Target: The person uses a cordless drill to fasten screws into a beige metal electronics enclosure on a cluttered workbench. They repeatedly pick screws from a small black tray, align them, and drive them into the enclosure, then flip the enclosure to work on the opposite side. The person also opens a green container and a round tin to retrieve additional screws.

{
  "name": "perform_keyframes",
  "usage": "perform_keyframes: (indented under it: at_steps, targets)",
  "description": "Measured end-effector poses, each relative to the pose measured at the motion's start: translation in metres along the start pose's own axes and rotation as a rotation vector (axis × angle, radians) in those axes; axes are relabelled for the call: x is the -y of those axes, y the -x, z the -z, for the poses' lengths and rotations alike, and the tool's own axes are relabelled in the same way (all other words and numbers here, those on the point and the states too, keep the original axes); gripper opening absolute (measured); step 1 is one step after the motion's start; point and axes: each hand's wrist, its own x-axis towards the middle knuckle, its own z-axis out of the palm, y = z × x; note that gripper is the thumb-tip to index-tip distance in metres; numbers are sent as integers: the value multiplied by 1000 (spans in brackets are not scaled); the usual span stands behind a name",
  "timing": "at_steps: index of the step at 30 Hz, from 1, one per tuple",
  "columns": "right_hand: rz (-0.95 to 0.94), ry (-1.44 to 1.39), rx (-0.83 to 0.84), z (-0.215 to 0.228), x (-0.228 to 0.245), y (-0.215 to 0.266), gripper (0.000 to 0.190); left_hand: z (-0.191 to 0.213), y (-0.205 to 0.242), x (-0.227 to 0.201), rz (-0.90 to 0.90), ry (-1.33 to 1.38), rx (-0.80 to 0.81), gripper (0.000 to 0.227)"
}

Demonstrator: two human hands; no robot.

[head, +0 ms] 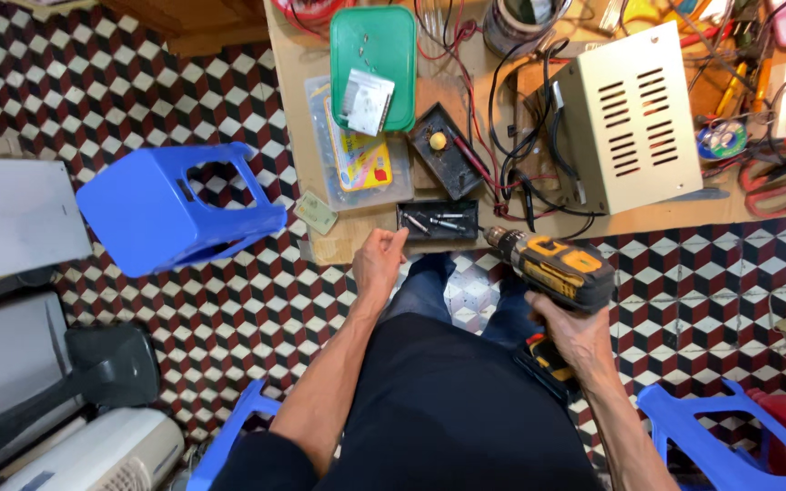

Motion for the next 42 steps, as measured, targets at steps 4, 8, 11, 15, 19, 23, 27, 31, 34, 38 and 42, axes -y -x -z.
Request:
perform_keyframes:
  at_steps: [4,8,11,15,19,23,27,31,34,38,42]
  targets:
    - [-10,-279,28,20,16,10,23,6,-5,-16,-69,7,25,38]
    - [-57,-514,-1,49,35,23,20,7,3,-50,-344,34,69,37]
    - [23,-676,-66,63,56,24,25,2,12,-91,-406,132,154,34]
    - [188,-858,-132,81,70,10,35,-1,27,-147,-525,150,238,32]
    - [213,-939,-266,122,59,-9,38,-3,44,-190,-521,149,306,31]
    - [183,-1001,-353,179,40,-50,37,-26,50,-232,-668,61,235,30]
    - [161,-914,-343,234,17,-110,36,-63,48,-262,-967,-56,99,39]
    - [128,-954,-216,256,8,-166,35,-95,47,-283,-996,-220,21,55]
    - [86,-978,-112,257,-1,-213,36,-115,55,-284,-943,-263,-28,68]
    - [-30,-1093,143,249,-15,-291,36,-131,64,-281,-830,-250,-38,69]
    - [-166,-953,320,239,-24,-363,40,-134,72,-279,-722,-180,-20,57]
